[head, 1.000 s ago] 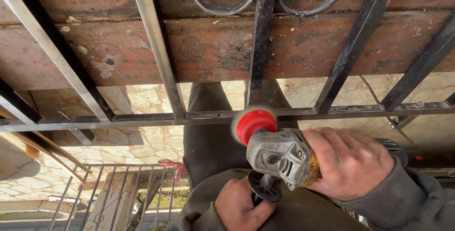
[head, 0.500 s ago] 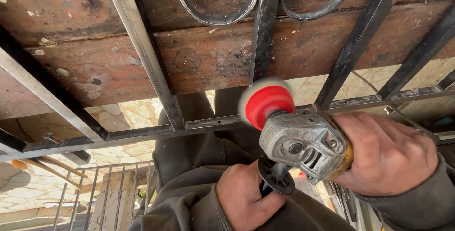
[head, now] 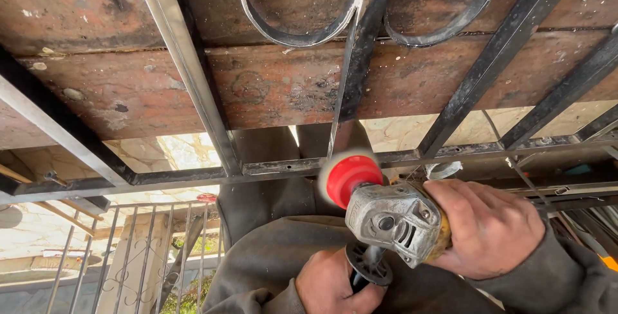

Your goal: Grinding the surface of a metal gate with an angle grinder.

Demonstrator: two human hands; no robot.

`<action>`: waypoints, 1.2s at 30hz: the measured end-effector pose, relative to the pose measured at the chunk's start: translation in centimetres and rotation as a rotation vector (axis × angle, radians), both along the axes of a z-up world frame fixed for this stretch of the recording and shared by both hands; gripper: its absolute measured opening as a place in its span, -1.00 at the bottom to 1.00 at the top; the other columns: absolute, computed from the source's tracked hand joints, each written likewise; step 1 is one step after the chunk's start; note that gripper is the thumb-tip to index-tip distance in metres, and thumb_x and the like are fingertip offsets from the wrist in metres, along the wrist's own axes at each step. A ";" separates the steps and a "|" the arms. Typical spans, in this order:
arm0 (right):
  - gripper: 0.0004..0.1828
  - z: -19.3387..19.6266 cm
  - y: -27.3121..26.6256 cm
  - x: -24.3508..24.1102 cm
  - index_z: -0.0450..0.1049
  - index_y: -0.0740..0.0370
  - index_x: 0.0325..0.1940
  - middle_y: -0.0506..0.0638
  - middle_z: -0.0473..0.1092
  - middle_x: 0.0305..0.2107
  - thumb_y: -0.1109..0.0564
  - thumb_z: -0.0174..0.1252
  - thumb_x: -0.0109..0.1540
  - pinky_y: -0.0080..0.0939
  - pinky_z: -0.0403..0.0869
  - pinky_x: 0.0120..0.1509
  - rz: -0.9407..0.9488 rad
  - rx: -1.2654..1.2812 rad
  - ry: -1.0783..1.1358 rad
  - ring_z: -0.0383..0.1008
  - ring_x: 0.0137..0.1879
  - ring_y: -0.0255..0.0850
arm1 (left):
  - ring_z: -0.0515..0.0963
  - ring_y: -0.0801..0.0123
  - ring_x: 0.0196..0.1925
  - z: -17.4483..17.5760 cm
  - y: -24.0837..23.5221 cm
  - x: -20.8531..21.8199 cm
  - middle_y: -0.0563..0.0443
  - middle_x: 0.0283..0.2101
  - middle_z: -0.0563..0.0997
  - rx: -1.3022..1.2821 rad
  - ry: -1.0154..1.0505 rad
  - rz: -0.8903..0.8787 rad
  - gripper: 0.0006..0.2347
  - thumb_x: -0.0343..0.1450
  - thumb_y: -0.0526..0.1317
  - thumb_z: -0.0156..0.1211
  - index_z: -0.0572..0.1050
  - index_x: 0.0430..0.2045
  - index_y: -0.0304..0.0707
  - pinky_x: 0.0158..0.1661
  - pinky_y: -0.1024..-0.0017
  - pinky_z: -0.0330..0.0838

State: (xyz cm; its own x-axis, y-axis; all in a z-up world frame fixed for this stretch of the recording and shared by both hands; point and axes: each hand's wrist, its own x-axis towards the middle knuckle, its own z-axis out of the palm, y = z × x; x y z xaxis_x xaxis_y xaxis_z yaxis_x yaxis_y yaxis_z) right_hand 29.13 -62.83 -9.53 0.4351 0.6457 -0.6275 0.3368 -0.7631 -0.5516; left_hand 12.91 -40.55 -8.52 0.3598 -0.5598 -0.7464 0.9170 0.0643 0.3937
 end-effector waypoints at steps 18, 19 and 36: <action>-0.26 -0.3 1.2 3.4 0.27 0.37 0.03 0.21 0.53 -0.40 -0.22 0.39 0.10 0.01 0.56 -0.34 0.003 0.043 -0.148 0.62 -0.36 0.04 | 0.74 0.03 -0.26 -0.8 0.8 4.9 -0.14 -0.35 0.65 0.068 -0.058 0.060 -0.81 0.34 -0.23 0.28 0.55 -0.21 -0.20 -0.23 0.23 0.58; -0.26 -0.5 1.3 3.6 0.27 0.37 0.03 0.21 0.53 -0.40 -0.22 0.39 0.10 0.01 0.56 -0.34 0.006 0.045 -0.152 0.62 -0.36 0.04 | 0.74 0.03 -0.26 -1.0 0.9 4.9 -0.14 -0.35 0.65 0.070 -0.063 0.063 -0.81 0.34 -0.23 0.28 0.55 -0.21 -0.20 -0.23 0.23 0.58; -0.30 -0.6 2.3 6.2 0.29 0.37 -0.01 0.18 0.53 -0.43 -0.15 0.44 0.07 0.02 0.54 -0.34 -0.022 -0.020 -0.232 0.61 -0.38 0.05 | 0.73 0.00 -0.30 -2.9 2.8 11.5 -0.15 -0.44 0.65 0.058 -0.049 -0.068 -0.83 0.32 -0.18 0.27 0.54 -0.28 -0.16 -0.28 0.19 0.58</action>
